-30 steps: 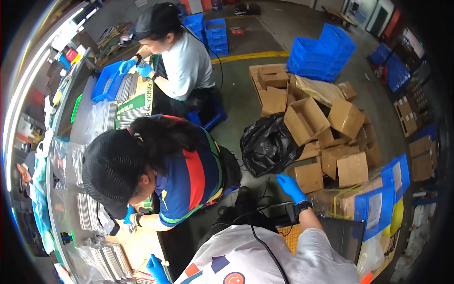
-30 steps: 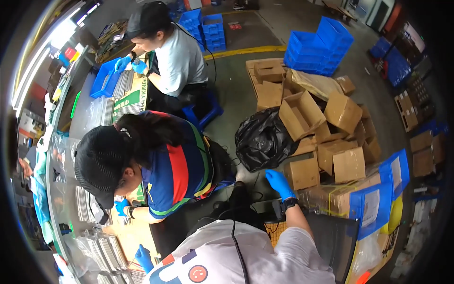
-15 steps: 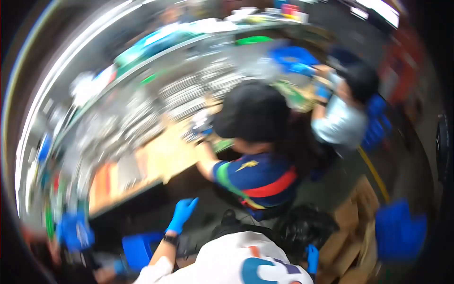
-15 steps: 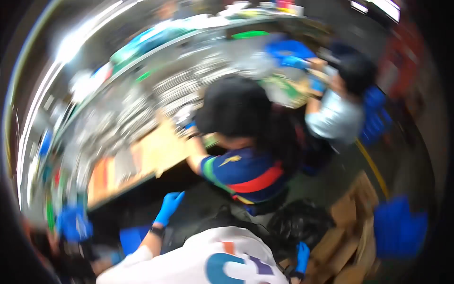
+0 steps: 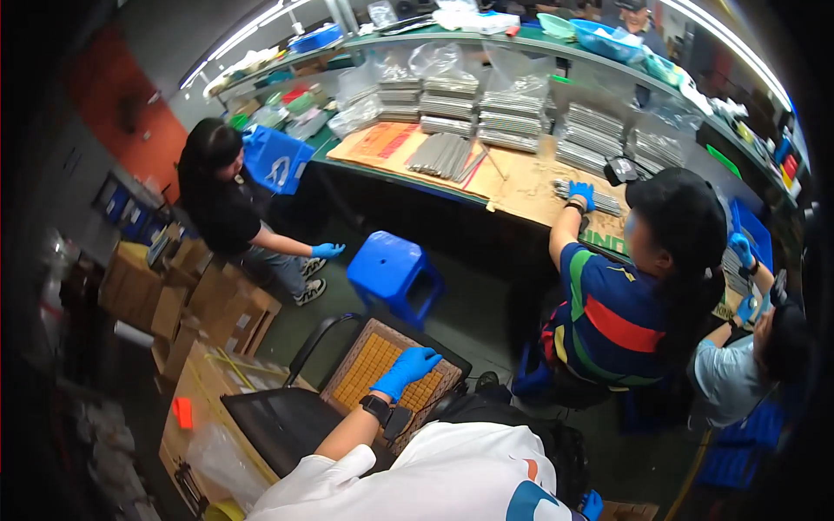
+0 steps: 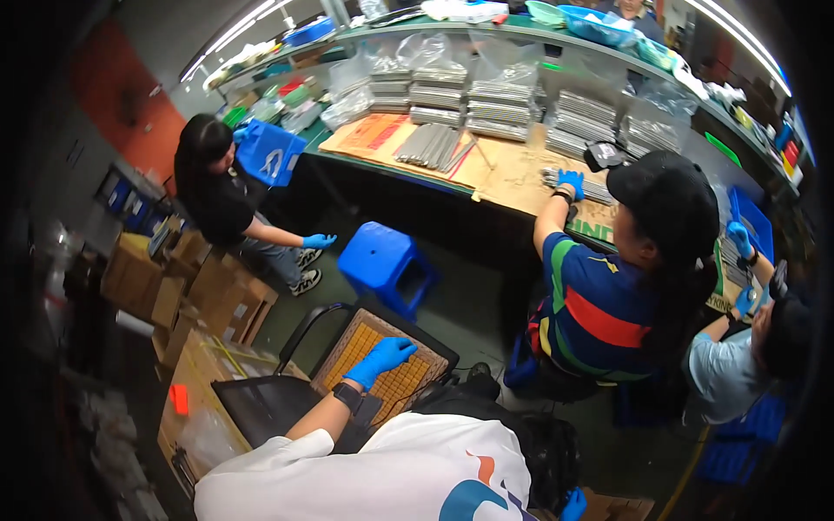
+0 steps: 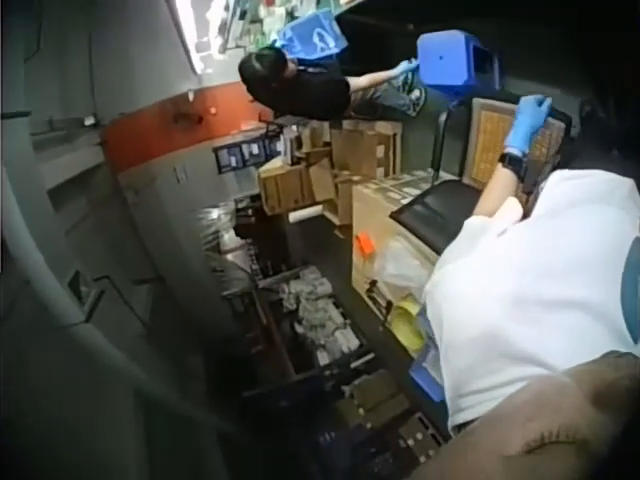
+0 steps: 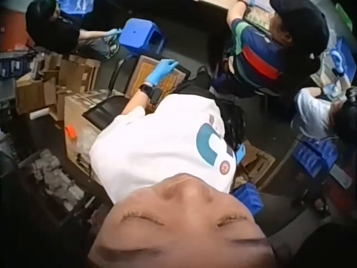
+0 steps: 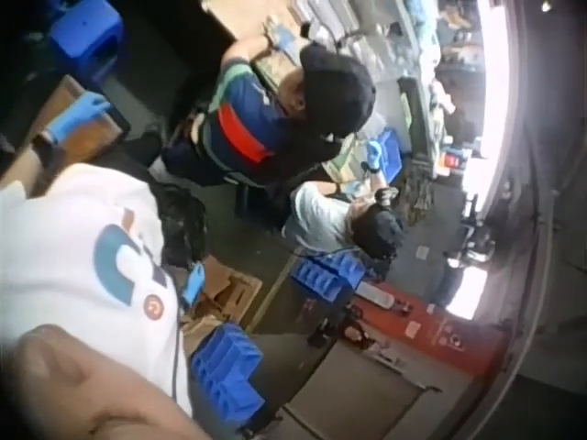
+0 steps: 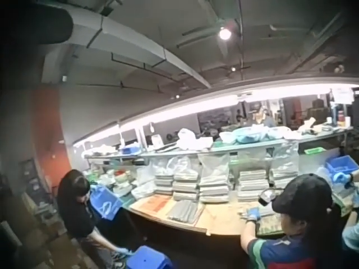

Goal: The person places metal rods into a metal jig by hand, removes them, and then puts the rods into a blue bin. After moving the bin aside, the person continues placing more metal rods into the jig.

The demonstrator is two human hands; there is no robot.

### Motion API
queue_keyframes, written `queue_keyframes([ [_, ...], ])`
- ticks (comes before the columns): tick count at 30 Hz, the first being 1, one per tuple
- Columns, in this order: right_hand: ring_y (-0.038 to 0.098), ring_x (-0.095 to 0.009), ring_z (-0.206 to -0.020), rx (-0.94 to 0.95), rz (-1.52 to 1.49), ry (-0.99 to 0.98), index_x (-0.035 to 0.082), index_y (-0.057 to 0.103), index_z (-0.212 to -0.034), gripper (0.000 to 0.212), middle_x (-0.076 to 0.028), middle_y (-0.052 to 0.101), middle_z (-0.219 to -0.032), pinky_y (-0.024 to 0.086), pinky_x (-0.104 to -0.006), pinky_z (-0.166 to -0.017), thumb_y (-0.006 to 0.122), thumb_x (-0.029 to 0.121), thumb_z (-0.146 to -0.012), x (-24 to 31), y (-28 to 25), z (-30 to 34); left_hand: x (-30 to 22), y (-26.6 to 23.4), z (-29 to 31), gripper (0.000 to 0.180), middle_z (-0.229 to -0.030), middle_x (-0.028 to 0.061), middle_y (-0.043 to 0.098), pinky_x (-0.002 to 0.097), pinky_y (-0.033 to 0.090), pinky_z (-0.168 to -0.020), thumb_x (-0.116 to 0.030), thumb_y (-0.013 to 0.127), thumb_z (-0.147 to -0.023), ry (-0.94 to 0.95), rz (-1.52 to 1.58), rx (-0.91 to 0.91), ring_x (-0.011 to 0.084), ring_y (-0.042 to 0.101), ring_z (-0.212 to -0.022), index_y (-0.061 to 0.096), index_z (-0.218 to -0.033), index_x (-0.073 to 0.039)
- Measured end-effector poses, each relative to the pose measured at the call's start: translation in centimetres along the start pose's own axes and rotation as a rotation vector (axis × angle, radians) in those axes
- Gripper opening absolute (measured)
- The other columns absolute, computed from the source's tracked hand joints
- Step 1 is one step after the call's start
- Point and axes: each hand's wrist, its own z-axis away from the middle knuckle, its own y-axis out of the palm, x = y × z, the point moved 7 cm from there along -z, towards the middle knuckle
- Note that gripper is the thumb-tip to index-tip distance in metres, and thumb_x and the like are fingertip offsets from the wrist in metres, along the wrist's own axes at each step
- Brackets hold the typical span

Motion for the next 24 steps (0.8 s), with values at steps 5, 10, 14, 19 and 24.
queue_keyframes([
  [5, 0.064, -0.018, -0.084, 0.04, -0.023, -0.205, -0.005, 0.061, -0.117, 0.031, -0.011, 0.067, -0.099, 0.052, -0.031, -0.075, 0.052, 0.016, -0.096, -4.8, -0.1, -10.0, 1.0, 3.5, 0.1, 0.036, -0.091, 0.0162, 0.069, 0.0427, 0.051, -0.076, -0.038, 0.056, -0.091, -0.014, -0.083, 0.091, 0.0316, 0.067, -0.085, 0.068, -0.101, -0.006],
  [10, 0.064, -0.018, -0.082, 0.217, 0.085, -0.239, -0.005, 0.061, -0.116, 0.03, -0.011, 0.067, -0.096, 0.053, -0.031, -0.073, 0.052, 0.014, -0.095, 3.1, 3.8, -9.7, 8.0, 4.6, 6.4, 0.036, -0.09, 0.0142, 0.071, 0.0394, 0.052, -0.076, -0.037, 0.056, -0.091, -0.192, -0.08, 0.08, 0.0274, 0.068, -0.084, 0.069, -0.104, -0.006],
  [14, 0.064, -0.018, -0.081, 0.224, 0.122, -0.253, -0.006, 0.061, -0.115, 0.03, -0.011, 0.067, -0.094, 0.053, -0.031, -0.072, 0.052, 0.013, -0.094, 4.5, 4.1, -8.7, 10.1, 5.4, 8.9, 0.036, -0.089, 0.013, 0.071, 0.038, 0.053, -0.075, -0.036, 0.055, -0.091, -0.253, -0.058, 0.118, 0.0249, 0.069, -0.082, 0.068, -0.105, -0.005],
  [19, 0.064, -0.017, -0.081, 0.224, 0.087, -0.211, -0.005, 0.062, -0.115, 0.03, -0.011, 0.067, -0.09, 0.052, -0.0312, -0.072, 0.053, 0.013, -0.093, 2.4, 4.3, -7.7, 13.5, 6.5, 11.1, 0.037, -0.094, 0.0145, 0.071, 0.0416, 0.052, -0.083, -0.038, 0.057, -0.088, -0.401, 0.015, 0.175, 0.0304, 0.068, -0.091, 0.071, -0.101, -0.007],
  [24, 0.063, -0.017, -0.082, 0.221, 0.07, -0.147, -0.005, 0.062, -0.115, 0.03, -0.011, 0.068, -0.09, 0.052, -0.0311, -0.074, 0.054, 0.013, -0.093, -0.4, 4.9, -6.3, 14.2, 6.5, 9.9, 0.037, -0.092, 0.014, 0.071, 0.0391, 0.052, -0.079, -0.037, 0.056, -0.089, -0.347, 0.017, 0.163, 0.0267, 0.068, -0.086, 0.07, -0.101, -0.004],
])
